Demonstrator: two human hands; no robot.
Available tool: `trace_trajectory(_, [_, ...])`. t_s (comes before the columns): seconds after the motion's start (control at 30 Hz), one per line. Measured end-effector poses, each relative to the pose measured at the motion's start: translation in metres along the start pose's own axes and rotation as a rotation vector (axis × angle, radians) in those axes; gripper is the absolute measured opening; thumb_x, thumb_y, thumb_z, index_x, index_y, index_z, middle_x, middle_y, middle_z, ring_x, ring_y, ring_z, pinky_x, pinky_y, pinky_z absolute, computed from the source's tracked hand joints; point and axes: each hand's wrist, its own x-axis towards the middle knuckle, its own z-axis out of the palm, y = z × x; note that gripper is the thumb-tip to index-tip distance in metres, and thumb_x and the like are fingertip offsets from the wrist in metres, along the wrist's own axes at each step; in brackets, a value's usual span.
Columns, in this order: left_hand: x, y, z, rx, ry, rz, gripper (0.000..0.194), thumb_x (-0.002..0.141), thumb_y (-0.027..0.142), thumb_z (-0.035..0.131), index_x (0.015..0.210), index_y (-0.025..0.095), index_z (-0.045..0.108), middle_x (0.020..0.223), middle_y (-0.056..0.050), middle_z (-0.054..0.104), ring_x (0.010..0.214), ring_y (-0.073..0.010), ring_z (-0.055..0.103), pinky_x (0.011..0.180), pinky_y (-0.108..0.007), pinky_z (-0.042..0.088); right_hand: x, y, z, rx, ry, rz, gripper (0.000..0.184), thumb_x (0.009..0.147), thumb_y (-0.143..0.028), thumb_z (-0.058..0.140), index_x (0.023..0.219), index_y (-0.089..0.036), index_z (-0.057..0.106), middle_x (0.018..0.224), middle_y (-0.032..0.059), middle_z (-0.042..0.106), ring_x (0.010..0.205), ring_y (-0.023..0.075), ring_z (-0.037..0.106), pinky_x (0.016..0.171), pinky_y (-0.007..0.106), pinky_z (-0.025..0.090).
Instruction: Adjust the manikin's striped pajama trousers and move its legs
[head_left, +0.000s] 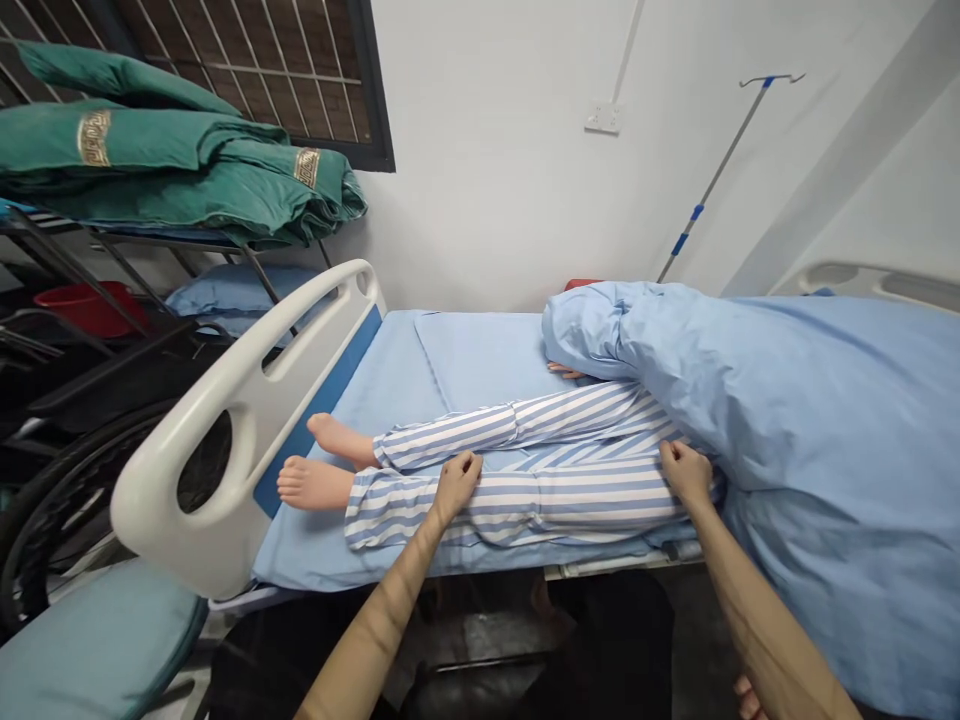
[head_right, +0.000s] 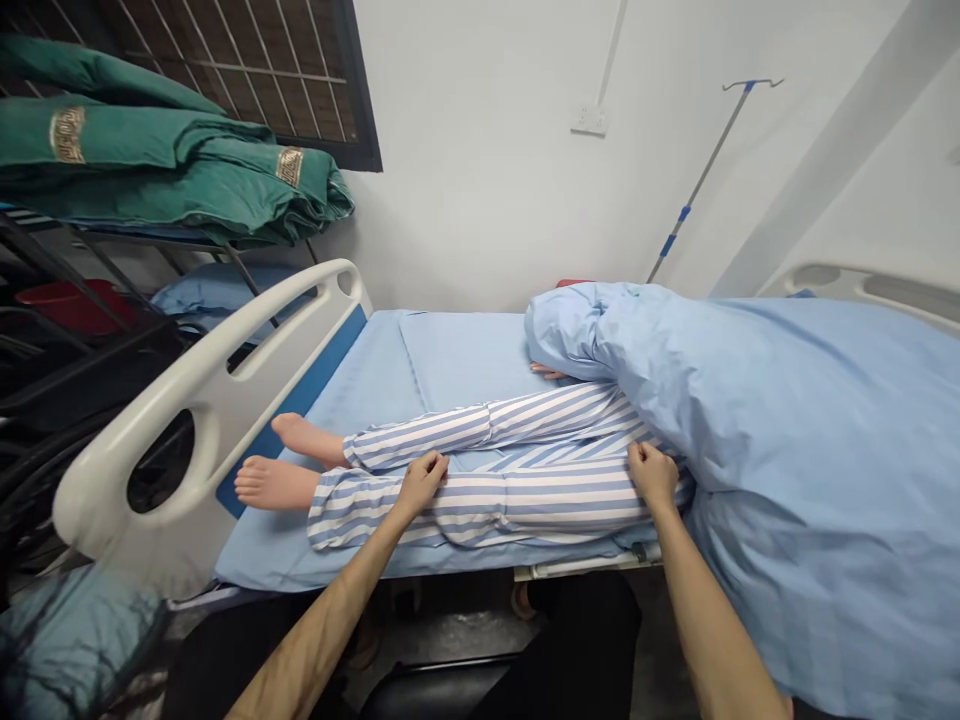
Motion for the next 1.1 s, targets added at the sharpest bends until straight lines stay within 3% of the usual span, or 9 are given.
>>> trace_trajectory(0.17, [-0.005,-0.031,-0.055,0.082,0.115,-0.020,0.037,0.082,0.047,0.043,0.056,0.022,0.047,0.054,0.002,0.052,0.059,-0.0141,0.050,0.064,-0.027,0.038,-0.012,-0.014,0.008,-0.076,-0.005,-0.117,0.033,0.081,-0.030,0.054,0.050,-0.022,0.043,0.051,0.0009,0.043,0.051,0.0125,0.025,0.061,0.032,0.015])
trace_trajectory(0.27, [-0.007,-0.050,-0.089,0.156,0.178,-0.060,0.035,0.082,0.045,0.043,0.056,0.022,0.045,0.054,0.002,0.051,0.059,-0.0145,0.050,0.063,-0.027,0.036,-0.032,-0.057,0.021,0.128,-0.057,-0.170,0.036,0.079,-0.037,0.053,0.049,-0.022,0.039,0.048,-0.0022,0.036,0.051,0.0119,0.025,0.059,0.030,0.018])
trace_trajectory(0.4, [-0.011,-0.058,-0.107,0.212,0.161,-0.057,0.034,0.084,0.043,0.042,0.059,0.022,0.046,0.057,0.002,0.053,0.061,-0.0147,0.051,0.066,-0.027,0.037,-0.090,-0.176,0.050,0.707,-0.228,-0.284,0.047,0.081,-0.053,0.046,0.049,-0.024,0.024,0.045,-0.0049,0.024,0.050,0.0112,0.025,0.052,0.027,0.019])
trace_trajectory(0.53, [-0.016,-0.059,-0.110,0.290,0.147,-0.030,0.032,0.089,0.040,0.039,0.064,0.022,0.047,0.060,0.001,0.057,0.063,-0.0156,0.054,0.068,-0.028,0.038,-0.165,-0.308,0.084,0.819,-0.383,-0.423,0.048,0.084,-0.051,0.046,0.050,-0.022,0.027,0.047,-0.0049,0.030,0.050,0.0098,0.029,0.052,0.025,0.024])
trace_trajectory(0.63, [-0.018,-0.067,-0.117,0.344,0.157,0.037,0.018,0.085,0.029,0.045,0.069,0.022,0.051,0.071,-0.004,0.065,0.072,-0.0187,0.059,0.074,-0.031,0.043,-0.211,-0.367,0.108,0.854,-0.531,-0.549,0.044,0.086,-0.043,0.047,0.051,-0.019,0.032,0.048,-0.0044,0.034,0.052,0.0094,0.032,0.056,0.024,0.023])
trace_trajectory(0.77, [-0.020,-0.073,-0.126,0.325,0.146,0.058,0.011,0.080,0.022,0.046,0.071,0.022,0.052,0.076,-0.006,0.067,0.075,-0.0200,0.060,0.075,-0.032,0.045,-0.240,-0.381,0.139,0.760,-0.600,-0.458,0.040,0.083,-0.037,0.050,0.051,-0.018,0.035,0.045,-0.0027,0.037,0.053,0.0116,0.032,0.058,0.026,0.017])
trace_trajectory(0.87, [-0.017,-0.059,-0.125,0.271,0.280,-0.063,0.020,0.085,0.029,0.040,0.068,0.022,0.048,0.069,-0.003,0.063,0.068,-0.0182,0.056,0.069,-0.030,0.043,-0.241,-0.374,0.155,0.809,-0.580,-0.329,0.041,0.085,-0.041,0.048,0.051,-0.019,0.039,0.048,-0.0016,0.046,0.056,0.0130,0.035,0.060,0.027,0.017])
trace_trajectory(0.97, [-0.011,-0.036,-0.115,0.195,0.401,-0.041,0.026,0.088,0.036,0.040,0.068,0.022,0.048,0.068,-0.002,0.061,0.069,-0.0170,0.056,0.069,-0.028,0.042,-0.234,-0.371,0.164,0.979,-0.602,-0.209,0.042,0.084,-0.046,0.044,0.051,-0.020,0.043,0.050,-0.0016,0.052,0.059,0.0146,0.041,0.061,0.025,0.022])
trace_trajectory(1.1, [-0.006,-0.020,-0.090,0.241,0.441,-0.111,0.027,0.090,0.029,0.040,0.065,0.021,0.048,0.067,-0.003,0.060,0.067,-0.0164,0.055,0.067,-0.026,0.038,-0.225,-0.377,0.165,1.084,-0.584,0.074,0.047,0.080,-0.053,0.040,0.048,-0.020,0.035,0.045,-0.0024,0.042,0.056,0.0143,0.037,0.058,0.026,0.027])
